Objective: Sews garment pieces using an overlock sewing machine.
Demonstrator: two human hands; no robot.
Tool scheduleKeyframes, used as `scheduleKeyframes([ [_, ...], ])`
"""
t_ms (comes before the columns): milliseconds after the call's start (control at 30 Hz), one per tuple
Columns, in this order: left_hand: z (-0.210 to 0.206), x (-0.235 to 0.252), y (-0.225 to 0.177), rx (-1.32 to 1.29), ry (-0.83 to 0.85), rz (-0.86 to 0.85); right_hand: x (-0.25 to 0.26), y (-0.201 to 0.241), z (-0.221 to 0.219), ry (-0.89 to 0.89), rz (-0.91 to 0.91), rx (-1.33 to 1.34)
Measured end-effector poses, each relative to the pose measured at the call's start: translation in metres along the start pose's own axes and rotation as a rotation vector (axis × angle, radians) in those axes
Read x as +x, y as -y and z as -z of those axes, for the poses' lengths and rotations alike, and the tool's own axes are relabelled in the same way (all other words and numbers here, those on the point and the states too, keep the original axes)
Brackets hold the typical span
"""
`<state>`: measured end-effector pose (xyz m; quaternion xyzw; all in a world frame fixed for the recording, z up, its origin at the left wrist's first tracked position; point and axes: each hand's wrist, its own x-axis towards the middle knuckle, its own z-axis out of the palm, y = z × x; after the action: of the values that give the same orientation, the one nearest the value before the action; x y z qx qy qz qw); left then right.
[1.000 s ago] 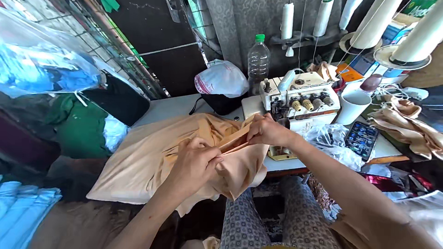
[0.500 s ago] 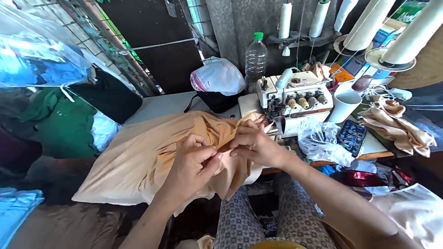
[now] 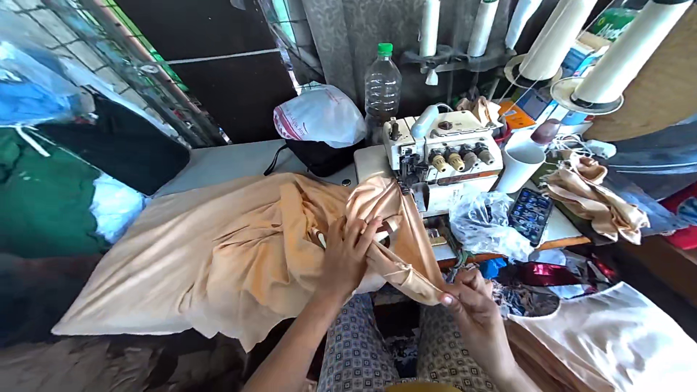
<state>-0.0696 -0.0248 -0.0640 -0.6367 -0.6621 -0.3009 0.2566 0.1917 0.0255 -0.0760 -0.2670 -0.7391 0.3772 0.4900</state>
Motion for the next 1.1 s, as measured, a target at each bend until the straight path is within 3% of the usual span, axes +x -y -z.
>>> scheduleKeyframes([
  [100, 0.017, 0.021, 0.006, -0.014, 0.068, -0.036, 0.007, -0.02, -0.011, -0.015, -0.035, -0.019],
  [333, 0.042, 0.08, 0.03, 0.112, 0.268, -0.038, 0.08, -0.032, -0.034, -0.019, -0.016, -0.005],
  [500, 0.115, 0.128, 0.021, 0.265, 0.842, 0.281, 0.131, -0.041, -0.05, 0.007, -0.069, -0.022],
  [533, 0.128, 0.129, 0.025, 0.266, 0.803, 0.209, 0.139, -0.046, -0.052, 0.002, -0.071, -0.048],
  [600, 0.142, 0.122, 0.039, 0.165, 0.571, -0.052, 0.149, -0.05, -0.054, 0.005, -0.036, -0.116],
  [700, 0.157, 0.107, 0.033, -0.145, 0.428, -0.195, 0.151, -0.044, -0.055, 0.086, 0.153, -0.17],
  [867, 0.158, 0.086, 0.022, -0.43, 0.461, -0.267, 0.148, 0.008, -0.06, 0.301, 0.368, -0.025],
  [1000, 0.158, 0.085, 0.015, -0.319, 0.405, -0.271, 0.144, 0.017, -0.064, 0.255, 0.421, -0.111],
  [1100, 0.143, 0.086, -0.001, -0.172, 0.201, -0.07, 0.139, 0.014, -0.052, 0.183, 0.371, -0.045],
])
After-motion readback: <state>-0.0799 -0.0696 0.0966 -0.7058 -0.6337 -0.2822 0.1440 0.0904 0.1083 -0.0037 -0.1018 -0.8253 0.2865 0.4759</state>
